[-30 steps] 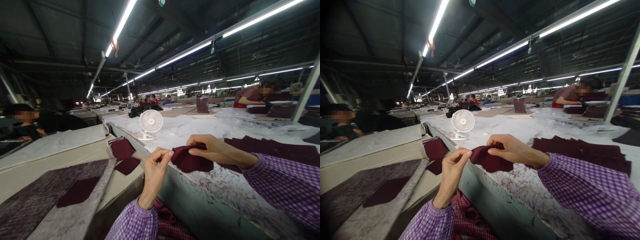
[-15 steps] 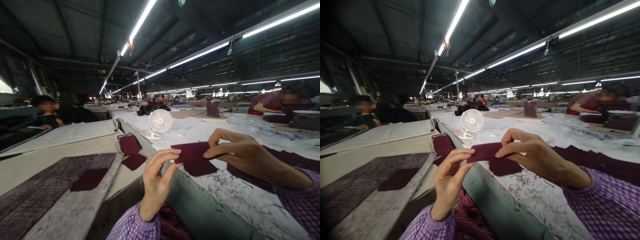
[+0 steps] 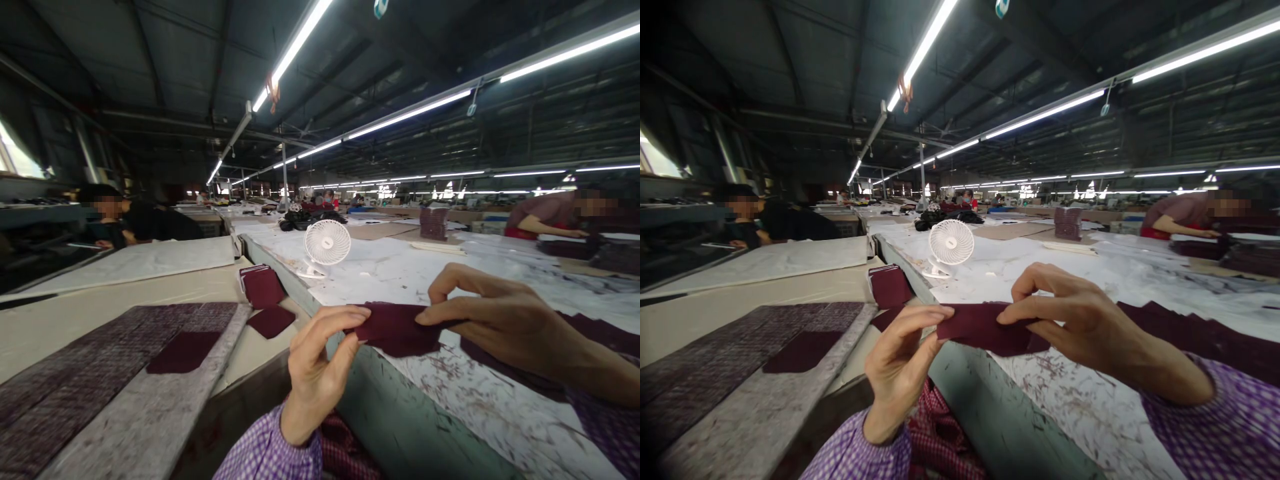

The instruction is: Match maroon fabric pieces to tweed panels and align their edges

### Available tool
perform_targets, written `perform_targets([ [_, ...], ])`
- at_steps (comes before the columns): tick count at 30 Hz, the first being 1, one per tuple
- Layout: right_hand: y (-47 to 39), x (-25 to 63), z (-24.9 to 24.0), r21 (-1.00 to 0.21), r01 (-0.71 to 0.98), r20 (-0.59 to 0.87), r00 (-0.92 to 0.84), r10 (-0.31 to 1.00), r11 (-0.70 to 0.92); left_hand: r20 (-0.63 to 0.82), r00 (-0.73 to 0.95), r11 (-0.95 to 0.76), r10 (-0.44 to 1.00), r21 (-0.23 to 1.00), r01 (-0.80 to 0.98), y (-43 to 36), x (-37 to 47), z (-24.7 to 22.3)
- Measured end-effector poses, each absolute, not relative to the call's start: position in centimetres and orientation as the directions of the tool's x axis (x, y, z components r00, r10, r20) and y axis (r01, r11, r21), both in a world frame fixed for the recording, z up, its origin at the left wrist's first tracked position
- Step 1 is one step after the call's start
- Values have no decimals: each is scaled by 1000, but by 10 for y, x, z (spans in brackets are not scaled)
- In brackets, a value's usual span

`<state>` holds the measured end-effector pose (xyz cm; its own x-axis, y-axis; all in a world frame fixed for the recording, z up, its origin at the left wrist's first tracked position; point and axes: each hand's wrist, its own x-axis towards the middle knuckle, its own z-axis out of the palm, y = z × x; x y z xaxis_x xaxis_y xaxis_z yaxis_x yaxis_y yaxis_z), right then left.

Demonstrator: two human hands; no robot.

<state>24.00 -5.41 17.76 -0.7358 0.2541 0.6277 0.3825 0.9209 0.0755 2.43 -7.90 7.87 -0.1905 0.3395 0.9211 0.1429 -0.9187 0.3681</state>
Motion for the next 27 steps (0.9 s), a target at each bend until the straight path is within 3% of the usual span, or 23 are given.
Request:
perform_targets([
  [2, -52, 238, 175, 71, 391, 625, -734, 264, 918, 882, -198, -874, 427, 459, 159, -79, 26, 79],
  [4, -51, 234, 170, 45, 410, 617, -729, 297, 911, 778, -194, -769, 597, 624, 140, -79, 29, 78],
  [6, -54, 228, 164, 3, 411, 585, -740, 332, 912, 628, -149, -625, 764, 777, 73, -80, 35, 76],
  [8, -58, 222, 158, -49, 401, 534, -764, 363, 915, 517, -81, -521, 852, 853, -38, -80, 42, 77],
  [15, -65, 214, 151, -346, 452, 484, -665, 569, 822, 413, 119, -361, 903, 879, -313, -85, 44, 84],
  [18, -66, 213, 151, -405, 441, 485, -639, 597, 801, 376, 159, -296, 913, 878, -378, -86, 41, 84],
  [22, -67, 209, 148, -295, 451, 560, -632, 535, 842, 345, 151, -258, 926, 873, -414, -88, 40, 85],
  [27, -67, 208, 144, 9, 439, 652, -684, 327, 898, 383, 122, -326, 916, 885, -331, -91, 44, 85],
])
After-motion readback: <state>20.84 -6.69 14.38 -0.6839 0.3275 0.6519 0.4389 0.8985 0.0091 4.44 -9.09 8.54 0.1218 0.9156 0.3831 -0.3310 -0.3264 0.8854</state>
